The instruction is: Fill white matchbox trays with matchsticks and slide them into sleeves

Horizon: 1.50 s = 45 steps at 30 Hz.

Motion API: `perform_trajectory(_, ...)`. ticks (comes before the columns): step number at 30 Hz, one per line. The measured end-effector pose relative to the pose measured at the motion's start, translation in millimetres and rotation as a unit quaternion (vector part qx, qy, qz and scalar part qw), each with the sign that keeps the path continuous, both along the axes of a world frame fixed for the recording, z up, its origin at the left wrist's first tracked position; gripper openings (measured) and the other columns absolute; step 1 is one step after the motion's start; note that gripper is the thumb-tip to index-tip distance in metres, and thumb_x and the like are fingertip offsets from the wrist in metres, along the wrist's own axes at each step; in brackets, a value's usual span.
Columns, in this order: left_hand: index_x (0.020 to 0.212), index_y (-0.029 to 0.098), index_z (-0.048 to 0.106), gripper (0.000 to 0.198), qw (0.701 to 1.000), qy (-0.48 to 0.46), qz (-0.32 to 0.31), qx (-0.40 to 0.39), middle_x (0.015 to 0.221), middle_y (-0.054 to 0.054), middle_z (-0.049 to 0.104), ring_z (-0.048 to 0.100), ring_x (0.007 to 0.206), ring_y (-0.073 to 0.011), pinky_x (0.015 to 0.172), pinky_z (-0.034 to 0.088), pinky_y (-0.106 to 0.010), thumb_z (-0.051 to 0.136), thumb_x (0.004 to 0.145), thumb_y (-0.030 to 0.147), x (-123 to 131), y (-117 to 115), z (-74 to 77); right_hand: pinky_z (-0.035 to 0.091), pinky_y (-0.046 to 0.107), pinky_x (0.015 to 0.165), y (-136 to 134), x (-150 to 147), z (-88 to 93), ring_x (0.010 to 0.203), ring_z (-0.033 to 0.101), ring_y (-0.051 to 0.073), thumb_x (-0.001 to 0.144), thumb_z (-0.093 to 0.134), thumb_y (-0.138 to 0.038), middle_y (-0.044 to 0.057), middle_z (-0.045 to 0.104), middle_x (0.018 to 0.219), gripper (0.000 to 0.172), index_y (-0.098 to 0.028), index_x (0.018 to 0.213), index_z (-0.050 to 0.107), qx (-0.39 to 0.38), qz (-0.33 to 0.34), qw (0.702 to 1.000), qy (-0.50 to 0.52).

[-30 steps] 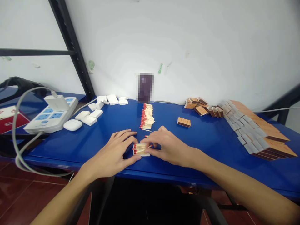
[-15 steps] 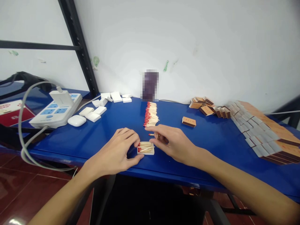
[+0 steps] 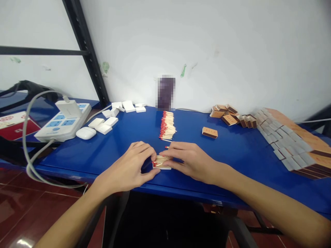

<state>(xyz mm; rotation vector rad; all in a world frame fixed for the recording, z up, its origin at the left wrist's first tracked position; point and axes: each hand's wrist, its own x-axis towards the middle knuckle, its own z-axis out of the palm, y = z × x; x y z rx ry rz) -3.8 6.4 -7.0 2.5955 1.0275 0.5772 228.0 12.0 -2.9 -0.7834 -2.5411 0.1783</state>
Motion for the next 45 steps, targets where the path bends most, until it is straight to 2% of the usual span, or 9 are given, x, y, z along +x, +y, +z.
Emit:
perform_trajectory(9,0.095,0.022,0.055,0.014,1.0,0.002,-0.024,0.008,0.101,-0.001,0.061,0.053,0.101,-0.0201,0.097,0.037,-0.037,0.058,0.094,0.035,-1.3,-0.1,2.6,0.038,0.027,0.067,-0.1,2.7,1.2,0.072,0.055,0.013,0.098,0.054,-0.033,0.004,0.063,0.087,0.023,-0.016,0.096,0.069,-0.026,0.001,1.0,-0.014)
perform_trajectory(12,0.102,0.022,0.054,0.01,0.999,0.005,-0.038,0.006,0.105,-0.001,0.061,0.052,0.103,-0.0198,0.098,0.036,-0.037,0.046,0.099,0.028,-2.4,-1.0,4.3,0.033,0.03,0.072,-0.8,5.9,4.0,0.064,0.048,0.011,0.097,0.052,-0.026,0.0,0.06,0.076,0.02,-0.016,0.088,0.066,-0.02,-0.021,0.999,-0.025)
perform_trajectory(15,0.108,0.023,0.052,0.016,0.999,0.009,-0.04,-0.005,0.108,-0.001,0.06,0.051,0.103,-0.0192,0.097,0.037,-0.036,0.037,0.102,0.022,-3.9,-1.2,4.6,0.031,0.033,0.075,-1.0,8.4,5.9,0.055,0.038,0.01,0.096,0.05,-0.021,-0.005,0.053,0.062,0.015,-0.017,0.097,0.064,-0.032,-0.071,0.997,-0.025)
perform_trajectory(18,0.113,0.024,0.051,0.018,0.999,0.01,-0.036,-0.02,0.111,-0.001,0.058,0.05,0.104,-0.0185,0.097,0.038,-0.035,0.036,0.102,0.022,-4.3,-0.8,4.4,0.033,0.031,0.074,-1.1,7.5,4.3,0.059,0.041,0.013,0.095,0.05,-0.024,-0.005,0.049,0.06,0.02,-0.016,0.111,0.059,-0.068,-0.097,0.993,-0.027)
perform_trajectory(22,0.113,0.024,0.051,0.02,0.998,0.001,-0.042,-0.035,0.111,0.0,0.058,0.051,0.103,-0.0171,0.101,0.036,-0.035,0.034,0.104,0.022,-3.0,-0.5,4.4,0.034,0.029,0.071,-2.3,1.6,0.6,0.066,0.044,0.015,0.094,0.05,-0.026,-0.004,0.05,0.064,0.021,-0.018,0.112,0.056,-0.117,-0.107,0.987,-0.039)
perform_trajectory(29,0.112,0.025,0.052,0.019,0.998,-0.004,-0.039,-0.052,0.111,0.0,0.058,0.052,0.104,-0.0168,0.101,0.037,-0.034,0.035,0.105,0.027,-2.1,-0.5,4.0,0.033,0.026,0.061,4.1,3.5,2.8,0.054,0.041,0.011,0.096,0.047,-0.026,-0.007,0.046,0.06,0.017,-0.018,0.109,0.054,-0.15,-0.084,0.985,-0.014)
perform_trajectory(35,0.11,0.025,0.054,0.017,0.998,0.008,-0.028,-0.048,0.114,-0.002,0.056,0.051,0.109,-0.0184,0.096,0.042,-0.032,0.04,0.103,0.032,-2.7,0.6,1.0,0.034,0.027,0.063,15.4,16.6,1.1,0.07,0.05,0.014,0.089,0.053,-0.021,0.002,0.059,0.085,0.005,-0.018,0.092,0.056,-0.043,-0.186,0.977,-0.094)
perform_trajectory(40,0.102,0.024,0.059,0.018,1.0,0.012,-0.02,-0.019,0.112,-0.003,0.058,0.052,0.108,-0.0219,0.093,0.045,-0.034,0.061,0.092,0.038,-2.6,0.6,-2.6,0.039,0.028,0.067,17.4,21.5,-1.7,0.075,0.054,0.016,0.097,0.043,-0.021,0.005,0.059,0.093,0.012,-0.018,0.09,0.052,-0.072,-0.163,0.976,-0.121)
perform_trajectory(45,0.097,0.022,0.058,0.012,0.999,0.008,-0.027,-0.026,0.108,-0.003,0.06,0.053,0.105,-0.0207,0.091,0.045,-0.034,0.055,0.095,0.034,-2.7,0.5,-1.5,0.041,0.03,0.068,16.5,21.8,-2.4,0.075,0.054,0.016,0.101,0.038,-0.023,0.006,0.058,0.095,0.014,-0.018,0.095,0.05,-0.101,-0.149,0.979,-0.094)
